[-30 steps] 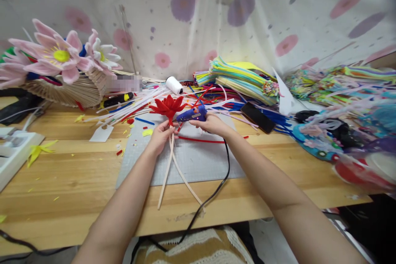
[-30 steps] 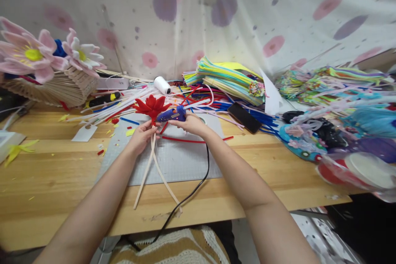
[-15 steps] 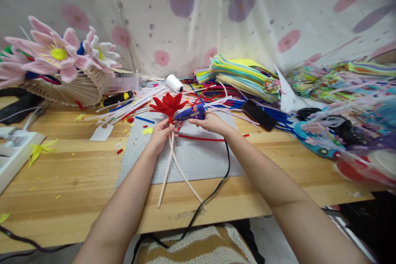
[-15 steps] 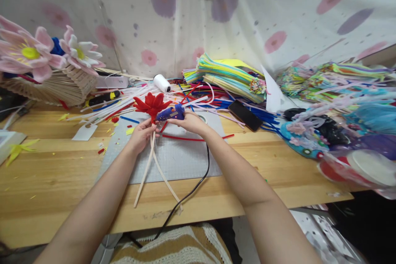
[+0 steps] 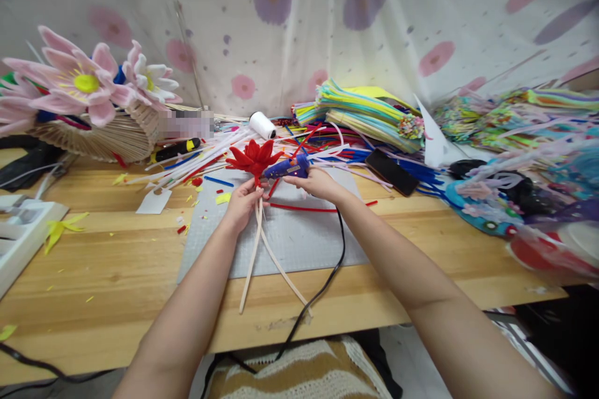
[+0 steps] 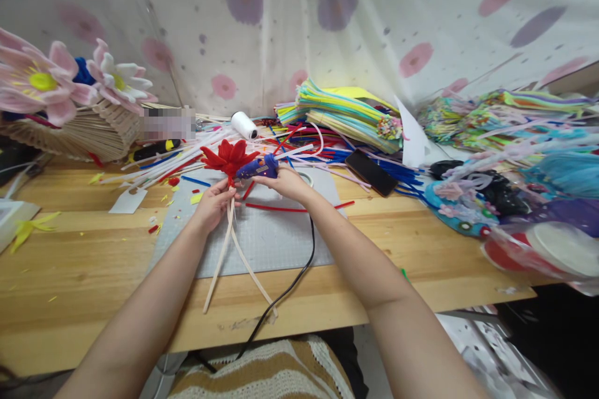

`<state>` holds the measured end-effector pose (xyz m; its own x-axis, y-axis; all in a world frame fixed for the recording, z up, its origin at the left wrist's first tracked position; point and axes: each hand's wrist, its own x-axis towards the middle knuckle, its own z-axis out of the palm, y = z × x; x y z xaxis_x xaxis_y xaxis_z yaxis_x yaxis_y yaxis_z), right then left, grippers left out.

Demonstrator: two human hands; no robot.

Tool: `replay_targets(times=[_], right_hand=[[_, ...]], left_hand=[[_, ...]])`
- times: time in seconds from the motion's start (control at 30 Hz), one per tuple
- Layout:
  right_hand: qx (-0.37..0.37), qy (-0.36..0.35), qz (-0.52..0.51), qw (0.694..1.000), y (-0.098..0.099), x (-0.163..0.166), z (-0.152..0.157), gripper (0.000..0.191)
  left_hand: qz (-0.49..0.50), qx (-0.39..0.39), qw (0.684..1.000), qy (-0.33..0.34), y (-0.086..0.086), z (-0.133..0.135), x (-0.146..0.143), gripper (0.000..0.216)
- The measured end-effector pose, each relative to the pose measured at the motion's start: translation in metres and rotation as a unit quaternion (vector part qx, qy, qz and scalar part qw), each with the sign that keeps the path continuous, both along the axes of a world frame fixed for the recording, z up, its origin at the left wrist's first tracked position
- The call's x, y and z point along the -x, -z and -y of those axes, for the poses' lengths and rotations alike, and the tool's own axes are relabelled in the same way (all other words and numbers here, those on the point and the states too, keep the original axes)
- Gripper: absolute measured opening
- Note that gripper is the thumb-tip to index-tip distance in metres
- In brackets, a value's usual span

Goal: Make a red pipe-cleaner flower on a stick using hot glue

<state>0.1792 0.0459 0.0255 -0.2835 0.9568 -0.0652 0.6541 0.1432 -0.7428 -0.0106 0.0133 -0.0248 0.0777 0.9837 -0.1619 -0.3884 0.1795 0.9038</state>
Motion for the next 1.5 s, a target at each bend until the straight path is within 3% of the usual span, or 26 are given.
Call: replay_targets(times=[0.2, 0.63, 0.9, 1.23, 1.5], right_hand=[[-0.007, 0.011, -0.016, 1.0, 0.003, 0.001, -0.002, 0.047], [-0.016, -0.041, 0.006, 0.999, -0.004, -0.002, 0.0, 0.048], [-0.026, 0.005, -0.002, 1.0, -0.003, 0.001, -0.002, 0.044], [-0.022, -0.057, 0.012, 0.998, -0.008, -0.002, 0.0, 0.042], [-0.044, -0.021, 0.026, 0.998, -0.008, 0.001, -0.001, 0.045]], left_hand=[[0.003, 0.012, 1.0, 0.003, -0.003, 0.001, 0.0, 0.033], [0.029, 0.011, 1.0, 0.001, -0.001, -0.001, 0.0, 0.033], [0.008, 0.013, 1.0, 0.005, -0.003, 0.0, 0.001, 0.031], [0.027, 0.013, 1.0, 0.003, -0.002, -0.001, 0.0, 0.035], [0.016, 0.015, 1.0, 0.001, -0.003, 0.0, 0.001, 0.031]])
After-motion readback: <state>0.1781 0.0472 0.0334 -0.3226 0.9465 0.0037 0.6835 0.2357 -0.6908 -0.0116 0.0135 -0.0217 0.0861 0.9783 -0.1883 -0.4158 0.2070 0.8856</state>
